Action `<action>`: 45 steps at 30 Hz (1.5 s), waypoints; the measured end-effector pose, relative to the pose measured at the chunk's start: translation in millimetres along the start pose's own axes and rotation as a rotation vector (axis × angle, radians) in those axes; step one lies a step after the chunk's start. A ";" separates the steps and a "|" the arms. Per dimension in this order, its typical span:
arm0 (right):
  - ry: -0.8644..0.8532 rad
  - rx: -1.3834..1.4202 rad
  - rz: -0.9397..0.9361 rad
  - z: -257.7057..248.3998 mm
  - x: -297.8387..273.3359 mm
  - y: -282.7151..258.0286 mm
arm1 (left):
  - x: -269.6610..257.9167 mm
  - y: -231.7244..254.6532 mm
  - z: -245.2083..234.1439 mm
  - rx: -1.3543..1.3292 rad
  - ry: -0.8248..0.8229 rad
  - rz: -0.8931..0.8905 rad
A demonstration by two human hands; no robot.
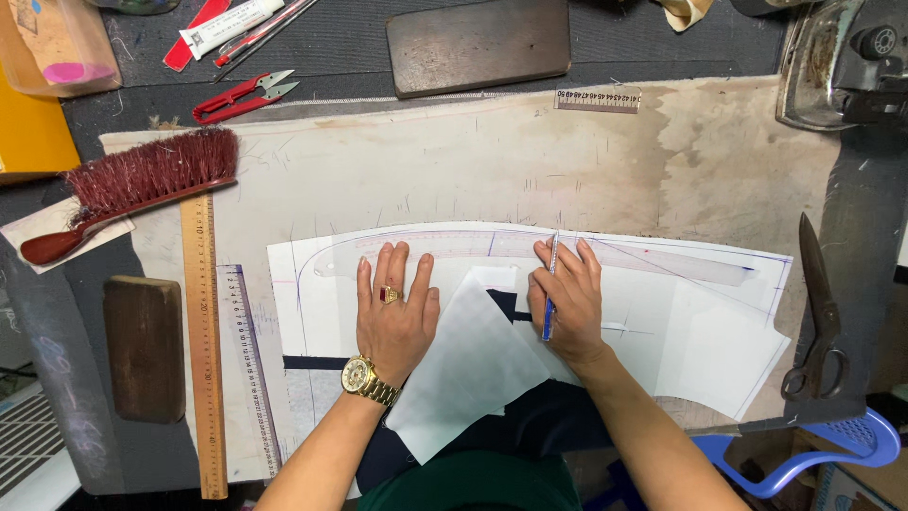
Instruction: The person traces lines on a fabric piece using a pen and a curved ruler on a workbench. They align the ruler with the pattern edges and mark the fabric, occasionally repositioning items on the table.
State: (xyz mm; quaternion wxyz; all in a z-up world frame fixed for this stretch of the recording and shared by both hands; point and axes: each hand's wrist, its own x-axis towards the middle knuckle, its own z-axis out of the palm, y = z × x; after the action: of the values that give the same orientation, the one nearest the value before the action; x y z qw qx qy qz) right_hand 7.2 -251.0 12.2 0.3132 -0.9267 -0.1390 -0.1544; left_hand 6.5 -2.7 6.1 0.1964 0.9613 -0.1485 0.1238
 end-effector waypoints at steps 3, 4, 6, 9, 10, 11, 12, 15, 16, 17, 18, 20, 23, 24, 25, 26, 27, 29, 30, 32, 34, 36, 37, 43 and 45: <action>-0.001 -0.004 -0.007 1.0 1.3 0.7 | 0.5 0.1 -0.6 -0.009 -0.008 -0.006; -0.002 -0.004 -0.006 1.1 0.3 1.5 | 0.6 0.3 -0.3 -0.009 -0.009 -0.006; -0.006 -0.017 -0.006 1.6 -1.1 2.8 | 0.5 0.3 -0.2 -0.006 -0.011 -0.011; -0.040 -0.025 -0.002 -1.6 -0.6 1.0 | 0.9 1.3 -1.6 0.005 -0.012 -0.008; -0.041 -0.018 -0.008 -0.7 -1.3 1.7 | 0.1 0.2 -0.6 0.012 -0.010 -0.012; -0.039 -0.016 0.000 -0.3 -2.3 2.3 | -0.7 -0.5 0.6 0.014 -0.004 -0.007; -0.038 -0.015 0.007 0.1 -3.4 3.3 | -1.5 -1.0 1.9 0.015 0.003 -0.002; -0.047 -0.011 0.012 -3.0 0.1 -1.6 | -2.3 -0.2 1.7 0.011 -0.001 -0.009; -0.049 -0.009 0.011 -2.2 -0.5 -0.4 | -1.9 -0.6 1.1 0.012 -0.001 -0.012; -0.050 -0.011 0.010 -1.6 -1.5 0.9 | -1.6 -0.8 0.8 0.009 -0.003 -0.011; -0.050 -0.013 0.010 -1.0 -2.6 2.2 | -1.3 -0.9 0.6 0.007 -0.004 -0.010; -0.049 -0.012 0.010 -1.0 -2.7 2.4 | -0.5 -0.7 0.4 0.007 -0.006 -0.011; -0.049 -0.019 0.012 0.7 -5.6 4.1 | -1.5 -1.4 1.2 0.007 -0.015 -0.010; -0.049 -0.026 0.012 1.2 -6.9 5.0 | -2.1 -1.5 1.7 0.007 -0.020 -0.010; -0.048 -0.027 0.013 1.1 -5.9 4.5 | -2.2 -1.6 2.1 0.006 -0.020 -0.009; -0.045 -0.022 0.012 0.9 -4.9 4.0 | -2.3 -1.7 2.5 0.007 -0.019 -0.009; -0.043 -0.017 0.012 0.7 -4.1 3.4 | -2.8 -1.6 2.7 0.008 -0.018 -0.010; -0.043 -0.020 0.004 0.9 -3.3 4.6 | -1.3 -1.1 1.0 0.008 -0.025 -0.009; -0.044 -0.023 -0.005 1.1 -2.8 5.1 | -0.6 -1.0 0.0 0.009 -0.031 -0.007; -0.044 -0.017 0.000 1.2 -3.3 5.4 | -1.1 -1.8 1.4 0.016 -0.030 -0.006; -0.047 -0.011 0.007 1.5 -5.2 5.5 | -1.9 -1.7 1.8 0.021 -0.032 -0.006; -0.046 -0.007 0.018 1.9 -7.0 6.3 | -0.9 -1.2 2.1 0.030 -0.015 -0.002; -0.045 -0.013 0.022 2.6 -7.4 6.3 | -0.6 -1.3 1.2 0.024 -0.015 0.003; -0.031 -0.036 0.016 2.5 -7.0 8.2 | 1.1 1.0 1.0 0.032 -0.022 0.003; -0.056 -0.059 0.016 2.7 -7.3 8.5 | 2.1 1.4 -0.5 0.047 -0.026 -0.009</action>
State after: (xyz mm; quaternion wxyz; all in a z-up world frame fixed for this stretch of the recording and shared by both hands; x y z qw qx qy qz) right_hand 4.1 -257.0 2.9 0.2831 -0.9405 -0.1358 -0.1297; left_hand 7.8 -4.3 7.7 0.1723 0.9678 -0.1438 0.1137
